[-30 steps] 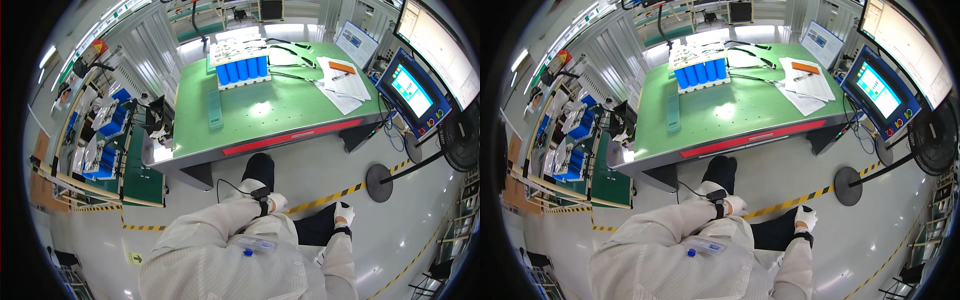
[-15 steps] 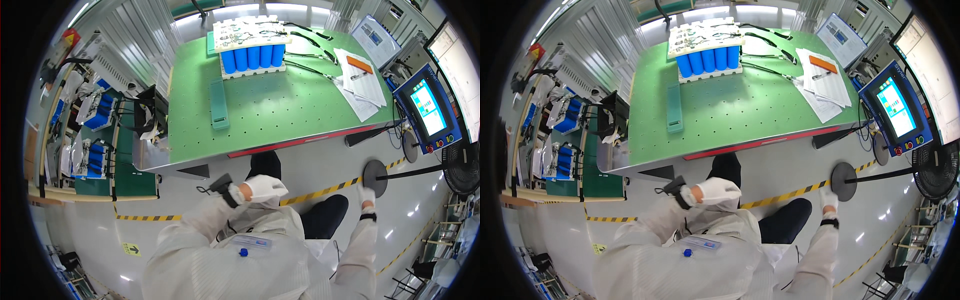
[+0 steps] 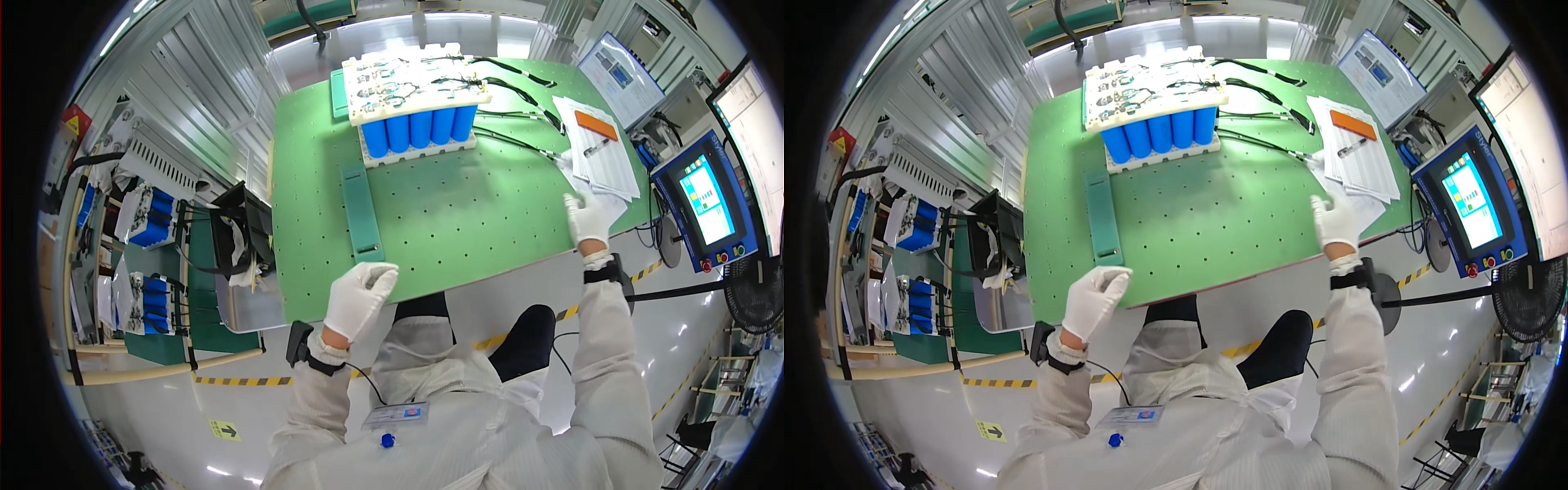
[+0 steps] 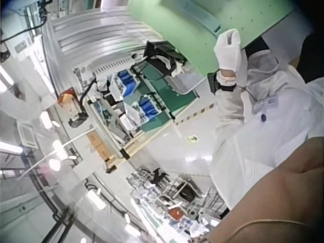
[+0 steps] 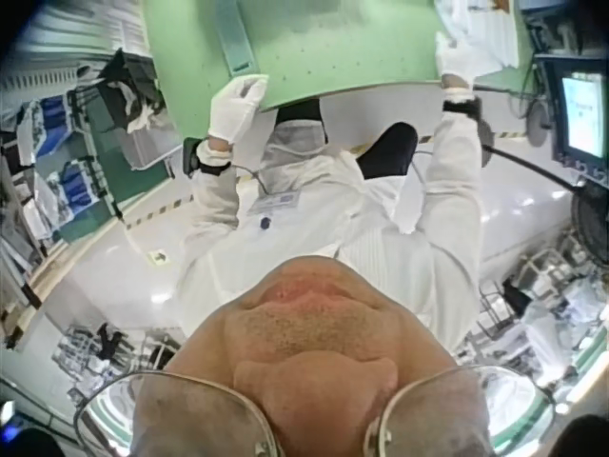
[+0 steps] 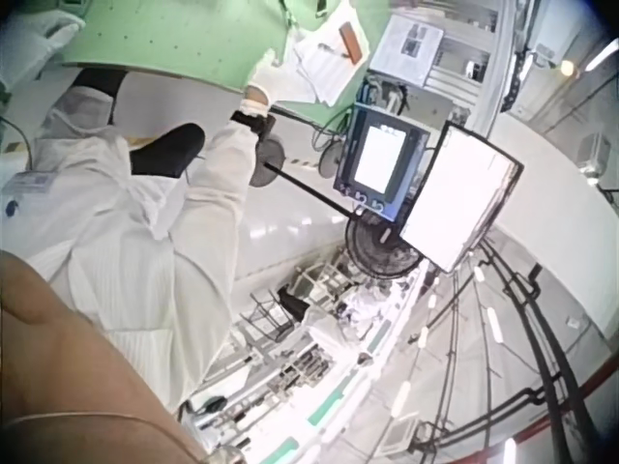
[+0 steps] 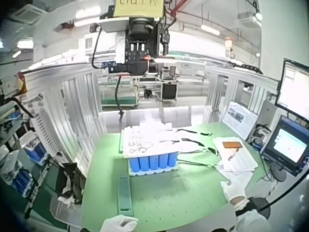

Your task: The recorder is assembling and inspecting a large battery pack containing multiple blue cylindrical cells on a factory production line.

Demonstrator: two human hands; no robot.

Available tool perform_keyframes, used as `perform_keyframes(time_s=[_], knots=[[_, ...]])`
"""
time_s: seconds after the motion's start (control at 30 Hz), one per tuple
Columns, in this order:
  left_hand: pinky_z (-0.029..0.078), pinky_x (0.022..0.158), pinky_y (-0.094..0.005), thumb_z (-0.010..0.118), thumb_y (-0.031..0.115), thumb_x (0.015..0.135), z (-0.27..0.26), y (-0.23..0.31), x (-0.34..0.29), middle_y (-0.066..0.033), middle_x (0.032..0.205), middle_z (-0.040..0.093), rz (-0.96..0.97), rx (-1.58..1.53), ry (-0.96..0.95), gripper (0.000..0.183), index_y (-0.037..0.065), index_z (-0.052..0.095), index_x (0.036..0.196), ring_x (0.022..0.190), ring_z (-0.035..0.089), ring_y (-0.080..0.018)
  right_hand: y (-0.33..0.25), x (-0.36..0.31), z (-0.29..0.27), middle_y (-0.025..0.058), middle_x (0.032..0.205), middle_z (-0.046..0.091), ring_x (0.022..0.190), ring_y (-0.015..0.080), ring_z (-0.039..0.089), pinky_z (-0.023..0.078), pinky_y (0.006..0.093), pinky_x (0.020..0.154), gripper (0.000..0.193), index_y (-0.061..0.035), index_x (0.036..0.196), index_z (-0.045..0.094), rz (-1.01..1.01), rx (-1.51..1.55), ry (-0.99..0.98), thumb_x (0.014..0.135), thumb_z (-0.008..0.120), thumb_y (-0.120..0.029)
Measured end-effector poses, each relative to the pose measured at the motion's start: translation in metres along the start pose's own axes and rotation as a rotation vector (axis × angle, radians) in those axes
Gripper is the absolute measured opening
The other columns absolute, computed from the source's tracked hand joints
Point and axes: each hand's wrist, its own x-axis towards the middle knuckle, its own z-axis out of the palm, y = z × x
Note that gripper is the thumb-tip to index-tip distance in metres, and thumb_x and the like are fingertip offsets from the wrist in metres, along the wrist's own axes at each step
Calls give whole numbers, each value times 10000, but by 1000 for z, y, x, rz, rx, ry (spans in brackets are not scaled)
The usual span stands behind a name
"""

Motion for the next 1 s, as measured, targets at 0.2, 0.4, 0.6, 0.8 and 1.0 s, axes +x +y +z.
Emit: perform_keyframes(time_s=[0.2,0.4,0.6,0.8,1.0], knots=[[525,765,-252,674,190,983,-75,40,26,-37,945,730,-10,179,61,205,19,732,1081,833,640,-93,-70,37,6,223,1044,729,946,333,712,548,381,841,473,8,1156,703,-135,234,-200,894,696,-386],[486,698,-220,642,296,1006,-129,87,149,-24,943,693,117,177,292,332,10,703,1164,783,605,-73,-181,152,-9,173,1075,733,1003,319,688,522,358,877,399,-31,1101,727,-440,405,-160,923,670,-384],[454,575,-219,591,361,1034,-122,69,321,-37,918,675,85,52,261,403,16,675,1225,679,575,-69,-266,257,48,146,1217,684,1136,379,608,482,444,999,430,-110,1248,670,-783,-192,-250,1043,435,-407],[525,896,-436,375,385,1059,-92,88,376,-248,1084,694,211,1032,6,532,29,454,1446,1011,668,-393,-297,272,60,151,1043,715,957,367,669,534,422,868,276,-119,1131,694,-1121,-584,-531,1007,481,-243],[528,887,-439,413,500,1042,-73,93,367,-246,1120,688,192,1007,189,543,63,649,1260,1005,665,-409,-274,281,70,149,1002,721,925,348,686,548,404,833,210,-104,1064,707,-1348,-494,-320,956,529,-139]])
